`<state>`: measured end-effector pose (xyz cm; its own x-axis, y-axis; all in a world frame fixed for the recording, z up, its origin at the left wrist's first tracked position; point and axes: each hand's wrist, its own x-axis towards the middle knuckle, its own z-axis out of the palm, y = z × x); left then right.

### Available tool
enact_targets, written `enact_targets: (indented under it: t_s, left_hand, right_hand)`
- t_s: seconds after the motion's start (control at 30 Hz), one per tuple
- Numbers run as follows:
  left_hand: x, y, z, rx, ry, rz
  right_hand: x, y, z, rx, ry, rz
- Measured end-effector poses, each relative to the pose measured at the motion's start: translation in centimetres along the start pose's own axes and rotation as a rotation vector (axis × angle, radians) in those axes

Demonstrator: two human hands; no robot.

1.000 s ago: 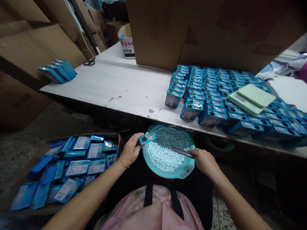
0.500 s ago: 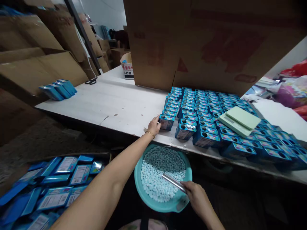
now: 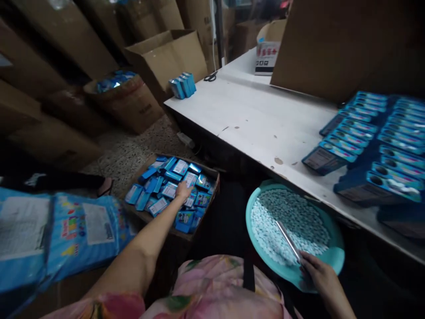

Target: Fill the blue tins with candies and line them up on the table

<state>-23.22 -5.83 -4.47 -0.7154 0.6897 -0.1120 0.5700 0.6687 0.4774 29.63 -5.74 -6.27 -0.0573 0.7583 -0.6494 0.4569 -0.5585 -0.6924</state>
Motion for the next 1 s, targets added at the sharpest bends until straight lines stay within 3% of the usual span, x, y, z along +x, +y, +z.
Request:
enact_targets:
  t_s: [0.07, 0.17, 0.23, 0.4, 0.53, 0.67, 0.8, 0.87, 1.0]
  left_hand:
    - [-1.3, -5.5, -0.3, 0.134, -0.107, -0.074]
    - [-2.8, -9.4, 0.8, 0.284, -0.248, -0.063]
    - [-2.6, -10.0, 2.0, 0.340, -0.321, 0.019]
    - [0.1, -9.1, 5.5, 0.417, -0.452, 0.211]
    - [1.1, -8.9, 6.3, 0.448, -0.482, 0.255]
    - [0.6, -9.4, 4.3, 0.414, -0.499, 0.266]
    - [-0.9, -8.7, 0.7, 0.313, -0.487, 0.235]
    - [-2.4, -7.3, -1.3, 0.115, -0.471, 0.226]
    - [-6.8, -2.3, -3.9, -0.574, -0.488, 0.176]
  right_hand:
    - [0.3, 0.2, 0.7, 0.028, -0.006, 0.036]
    - [0.4, 0.2, 1.3, 0.037, 0.019, 0.042]
    - [0.2, 0.0, 1.5, 0.010, 0.039, 0.050]
    - [-0.7, -0.6, 1.6, -0.091, 0.093, 0.022]
    - [-1.2, -0.6, 1.7, -0.108, 0.097, 0.045]
    - [-0.8, -0.1, 1.5, -0.165, 0.094, 0.034]
    - [0.6, 0.9, 0.3, -0.338, 0.065, -0.059]
    - [1.4, 1.3, -0.3, -0.423, 0.071, -0.116]
    - [2.3, 0.5, -0.6, -0.577, 0.073, -0.216]
